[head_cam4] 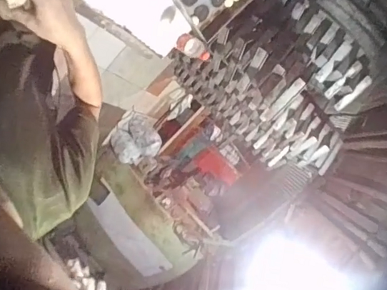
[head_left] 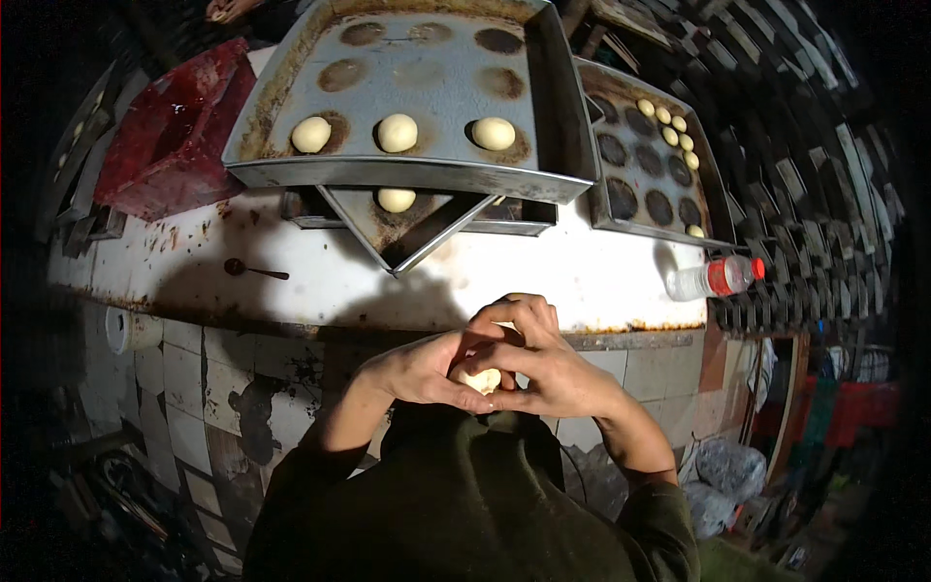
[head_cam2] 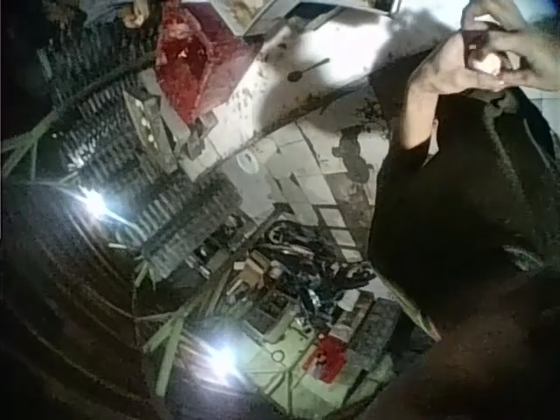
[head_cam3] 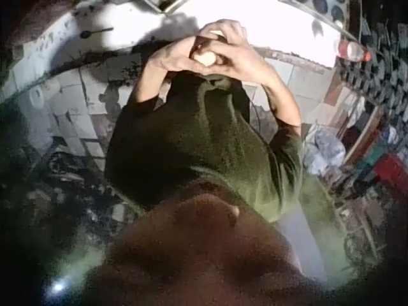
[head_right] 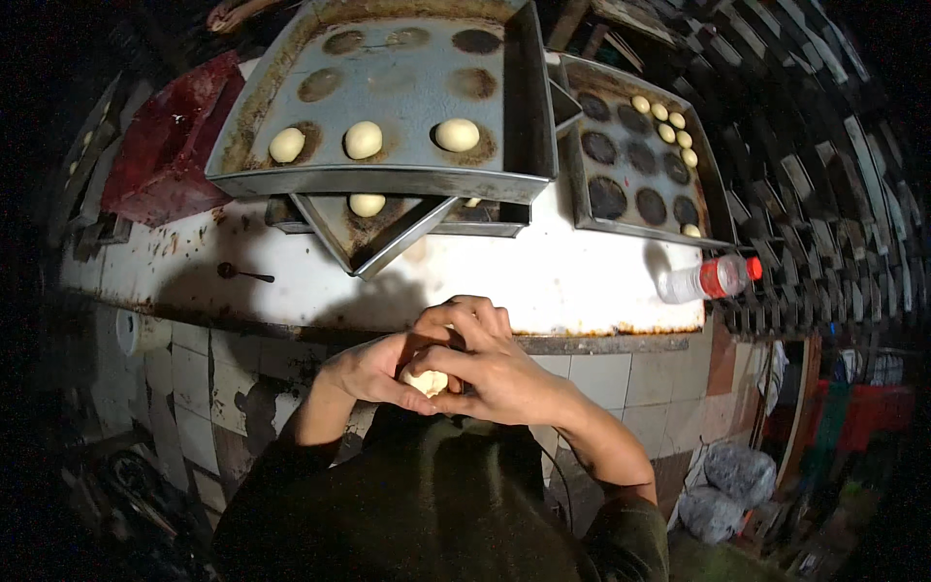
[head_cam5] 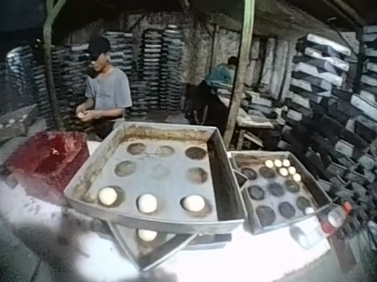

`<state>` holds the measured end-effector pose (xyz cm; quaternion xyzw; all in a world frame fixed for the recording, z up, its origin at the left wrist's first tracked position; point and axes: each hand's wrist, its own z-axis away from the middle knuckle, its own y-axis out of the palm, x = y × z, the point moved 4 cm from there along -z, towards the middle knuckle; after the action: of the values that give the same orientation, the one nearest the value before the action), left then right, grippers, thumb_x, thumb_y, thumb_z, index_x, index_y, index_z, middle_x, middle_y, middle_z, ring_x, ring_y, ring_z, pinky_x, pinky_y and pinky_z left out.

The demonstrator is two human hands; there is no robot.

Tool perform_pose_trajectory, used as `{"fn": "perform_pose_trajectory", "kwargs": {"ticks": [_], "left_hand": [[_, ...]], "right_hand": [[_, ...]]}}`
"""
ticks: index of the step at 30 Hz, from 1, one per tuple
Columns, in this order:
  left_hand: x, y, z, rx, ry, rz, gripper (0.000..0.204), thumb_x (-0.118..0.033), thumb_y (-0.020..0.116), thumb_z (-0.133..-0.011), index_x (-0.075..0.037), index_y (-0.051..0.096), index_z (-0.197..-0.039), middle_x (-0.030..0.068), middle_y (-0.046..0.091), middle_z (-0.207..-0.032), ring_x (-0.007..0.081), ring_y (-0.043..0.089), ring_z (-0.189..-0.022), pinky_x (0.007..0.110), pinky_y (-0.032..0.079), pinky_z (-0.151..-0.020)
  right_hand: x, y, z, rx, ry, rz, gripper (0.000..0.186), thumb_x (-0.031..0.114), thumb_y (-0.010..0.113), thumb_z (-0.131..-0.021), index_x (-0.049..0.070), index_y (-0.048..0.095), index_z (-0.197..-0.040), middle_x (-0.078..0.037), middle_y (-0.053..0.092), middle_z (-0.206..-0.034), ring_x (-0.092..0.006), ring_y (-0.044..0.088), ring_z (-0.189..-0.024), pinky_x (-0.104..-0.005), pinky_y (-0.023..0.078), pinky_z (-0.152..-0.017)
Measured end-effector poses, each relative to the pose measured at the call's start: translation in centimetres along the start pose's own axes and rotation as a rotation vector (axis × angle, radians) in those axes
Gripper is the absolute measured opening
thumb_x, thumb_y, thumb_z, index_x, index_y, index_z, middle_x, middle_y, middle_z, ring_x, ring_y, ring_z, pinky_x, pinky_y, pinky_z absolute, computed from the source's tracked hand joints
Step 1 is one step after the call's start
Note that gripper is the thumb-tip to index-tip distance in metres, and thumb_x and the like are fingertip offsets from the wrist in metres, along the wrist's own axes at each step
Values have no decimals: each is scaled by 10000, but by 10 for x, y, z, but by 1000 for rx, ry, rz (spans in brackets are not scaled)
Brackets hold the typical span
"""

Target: Filling pieces of dough with jam and shaping them into rounds to place on baking trays.

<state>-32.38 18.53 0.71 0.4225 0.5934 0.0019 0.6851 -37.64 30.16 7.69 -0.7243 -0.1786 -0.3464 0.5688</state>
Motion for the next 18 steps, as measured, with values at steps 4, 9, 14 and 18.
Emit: {"fn": "perform_pose_trajectory", "kwargs": {"ticks": [4, 9, 14, 18], "left_hand": [[-4, -1, 6, 57, -104, -111, 554, -30, 759, -697, 17, 456, -1159, 58, 557, -960, 133, 549, -896, 269, 471, -771], [5, 1, 6, -22, -50, -65, 583, -71, 776, -693, 19, 453, -1170, 41, 523, -994, 120, 524, -920, 249, 453, -787], [14, 9, -17, -454, 401, 14, 620, -135, 723, -770, -12, 362, -1259, 43, 538, -969, 106, 518, -880, 233, 438, -791], [17, 32, -47, -446, 450, -128, 677, -106, 683, -802, -17, 269, -1331, 117, 586, -989, 145, 556, -898, 249, 439, -808]], "right_hand": [[11, 6, -3, -29, -40, -5, 318, 212, 753, -670, 141, 616, -948, -83, 424, -1195, -308, 350, -1109, -435, 305, -901], [4, 11, 5, -91, -109, 1, 222, 191, 770, -656, 87, 616, -778, -97, 501, -1116, -315, 384, -1091, -424, 356, -886], [-12, -3, 28, -433, -144, 119, 226, 185, 745, -692, 49, 588, -779, -94, 538, -1037, -301, 443, -979, -398, 346, -848], [-35, -25, 62, -576, -75, -24, 214, 134, 746, -685, 41, 594, -803, -87, 543, -990, -281, 454, -940, -379, 350, -836]]}}
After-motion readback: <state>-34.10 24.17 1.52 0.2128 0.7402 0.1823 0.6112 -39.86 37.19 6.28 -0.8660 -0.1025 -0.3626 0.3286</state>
